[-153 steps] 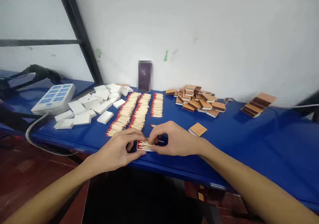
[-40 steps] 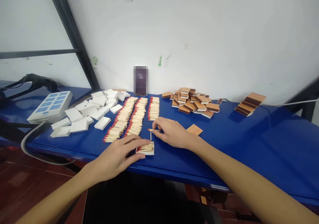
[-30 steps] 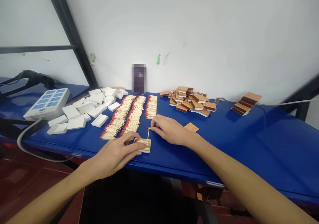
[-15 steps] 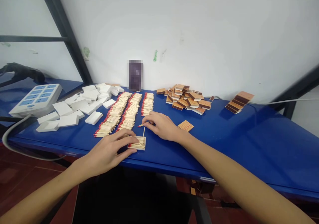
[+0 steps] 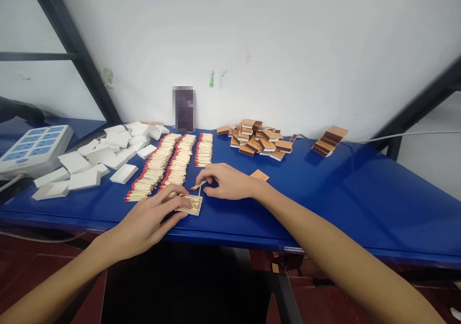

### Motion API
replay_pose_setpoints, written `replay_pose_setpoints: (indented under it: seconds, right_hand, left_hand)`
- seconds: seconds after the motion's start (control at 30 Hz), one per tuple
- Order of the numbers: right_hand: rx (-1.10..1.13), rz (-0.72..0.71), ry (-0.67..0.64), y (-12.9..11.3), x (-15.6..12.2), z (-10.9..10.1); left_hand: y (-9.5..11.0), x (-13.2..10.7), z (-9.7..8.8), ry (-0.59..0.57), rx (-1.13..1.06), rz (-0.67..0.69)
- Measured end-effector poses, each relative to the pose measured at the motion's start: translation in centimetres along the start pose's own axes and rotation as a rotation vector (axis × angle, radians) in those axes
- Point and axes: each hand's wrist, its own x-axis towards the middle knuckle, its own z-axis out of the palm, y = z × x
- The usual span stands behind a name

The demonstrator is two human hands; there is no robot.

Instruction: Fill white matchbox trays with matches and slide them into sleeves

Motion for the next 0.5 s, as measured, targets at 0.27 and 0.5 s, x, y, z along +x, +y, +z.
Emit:
replay_pose_setpoints:
  seconds: [0.27,0.5]
  right_hand:
    - [0.014,0.068,-0.045,-0.05,-0.02,-0.3]
    - [-0.044,0.204,-0.066,-0.25,-0.36,-0.77]
  left_hand:
    - [0.23,-0.07,-0.19,-0.056,-0.008,-0.058]
    - [0.35,-0.21,-0.24,-0.074,0.003,-0.076]
